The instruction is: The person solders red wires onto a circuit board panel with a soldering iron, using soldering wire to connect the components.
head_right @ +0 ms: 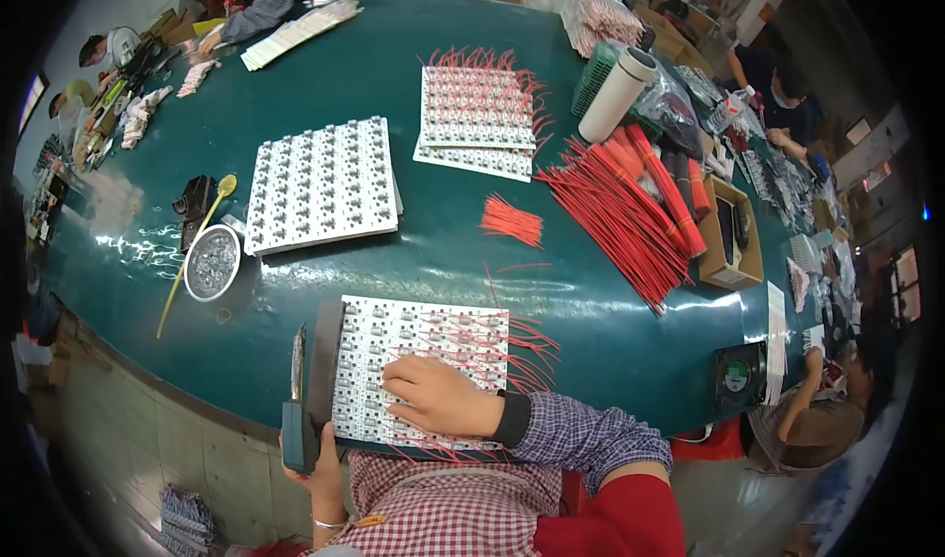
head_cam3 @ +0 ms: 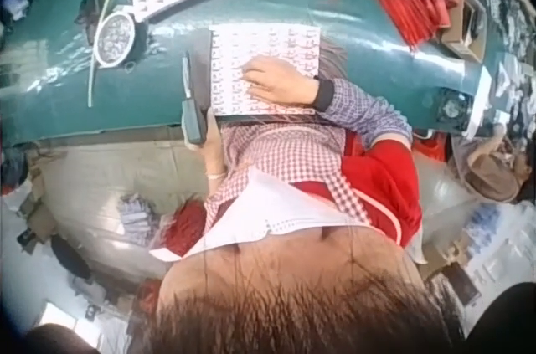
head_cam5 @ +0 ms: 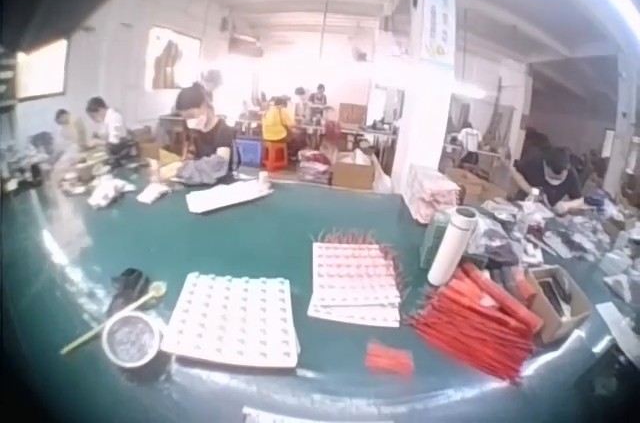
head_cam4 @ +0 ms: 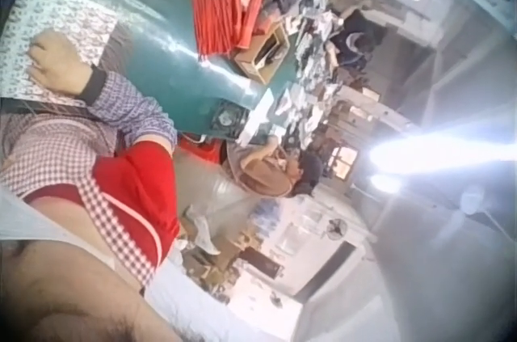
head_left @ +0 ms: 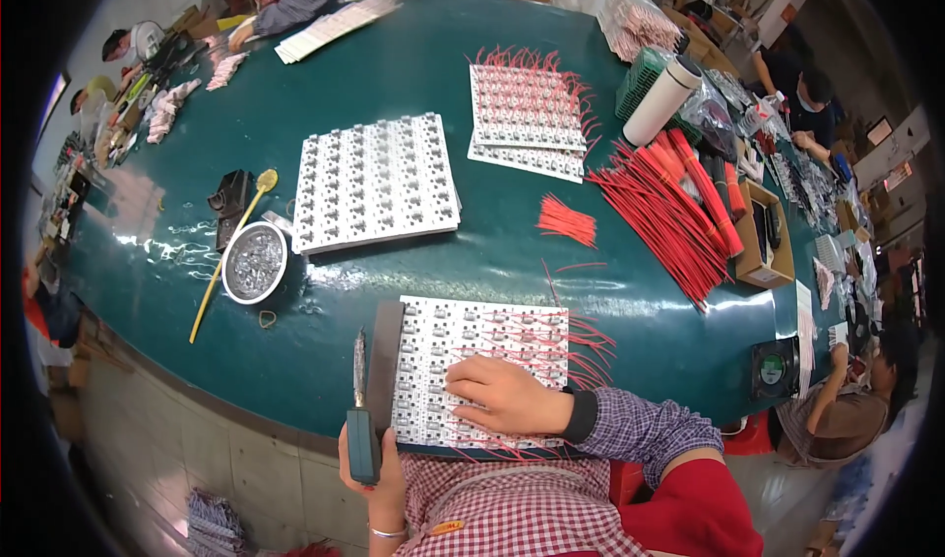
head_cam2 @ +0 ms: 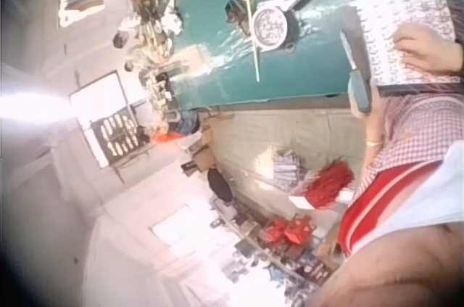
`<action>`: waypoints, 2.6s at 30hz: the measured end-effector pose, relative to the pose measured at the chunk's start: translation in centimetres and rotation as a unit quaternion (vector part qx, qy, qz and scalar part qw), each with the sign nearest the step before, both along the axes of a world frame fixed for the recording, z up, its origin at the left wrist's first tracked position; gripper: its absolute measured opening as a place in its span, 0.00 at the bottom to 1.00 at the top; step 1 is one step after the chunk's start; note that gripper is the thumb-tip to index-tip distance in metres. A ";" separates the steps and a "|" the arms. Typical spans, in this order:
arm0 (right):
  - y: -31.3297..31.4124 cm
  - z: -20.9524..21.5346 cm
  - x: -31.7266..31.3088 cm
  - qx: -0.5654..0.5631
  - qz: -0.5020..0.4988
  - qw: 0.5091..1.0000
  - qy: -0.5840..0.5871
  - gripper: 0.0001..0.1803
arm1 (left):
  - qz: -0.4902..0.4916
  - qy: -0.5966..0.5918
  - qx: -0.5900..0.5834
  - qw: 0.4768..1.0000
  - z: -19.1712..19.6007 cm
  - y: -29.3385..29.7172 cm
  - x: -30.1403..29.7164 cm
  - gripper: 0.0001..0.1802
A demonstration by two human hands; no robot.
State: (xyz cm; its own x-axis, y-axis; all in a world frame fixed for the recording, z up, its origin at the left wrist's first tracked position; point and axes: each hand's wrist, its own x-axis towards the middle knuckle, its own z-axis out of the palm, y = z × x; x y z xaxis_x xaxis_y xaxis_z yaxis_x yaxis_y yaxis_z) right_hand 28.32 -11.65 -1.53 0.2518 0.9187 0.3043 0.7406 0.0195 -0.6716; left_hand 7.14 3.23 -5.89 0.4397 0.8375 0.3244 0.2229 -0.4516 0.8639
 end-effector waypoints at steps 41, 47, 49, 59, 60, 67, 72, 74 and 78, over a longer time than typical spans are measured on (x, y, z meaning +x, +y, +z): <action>-8.1 -0.2 17.7 -0.052 -0.300 0.935 -0.182 0.07 | 0.058 -0.377 -0.211 0.900 12.9 14.3 -12.0 0.20; -7.6 0.2 18.3 -0.113 -0.277 0.930 -0.213 0.09 | 0.184 0.118 0.345 0.913 17.6 13.2 -8.4 0.19; -7.4 0.2 18.4 -0.120 -0.271 0.927 -0.232 0.10 | 0.150 0.116 0.133 0.973 13.3 14.5 -11.1 0.20; -6.1 -1.0 16.5 0.197 -0.397 0.820 0.362 0.11 | 0.051 -0.065 -0.180 0.980 6.6 4.0 -3.2 0.23; -6.7 -1.2 16.3 0.122 -0.439 0.874 0.169 0.12 | 0.054 -0.066 -0.179 0.980 6.6 3.7 -3.0 0.23; -6.1 0.9 15.4 -0.002 -0.355 0.911 -0.212 0.20 | 0.039 -0.082 -0.202 0.975 7.2 3.2 -2.0 0.22; -5.3 -1.6 18.8 -0.027 -0.327 0.877 -0.350 0.15 | 0.026 -0.100 -0.202 0.974 8.1 1.8 -0.6 0.21; -4.8 -1.7 19.6 -0.032 -0.319 0.868 -0.378 0.12 | 0.032 -0.104 -0.205 0.973 8.3 1.4 -0.4 0.21; -4.2 -2.0 20.1 -0.012 -0.322 0.859 -0.398 0.05 | 0.039 -0.101 -0.207 0.972 8.6 0.7 0.3 0.21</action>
State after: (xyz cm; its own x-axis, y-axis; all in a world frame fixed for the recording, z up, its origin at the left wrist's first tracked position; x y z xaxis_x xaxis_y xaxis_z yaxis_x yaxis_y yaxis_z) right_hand 48.43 -15.86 -3.53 0.4305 0.6750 0.5992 0.8172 -0.5733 0.0588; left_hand 7.47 3.92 2.68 0.3316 0.9431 0.0248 0.0501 -0.0438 0.9978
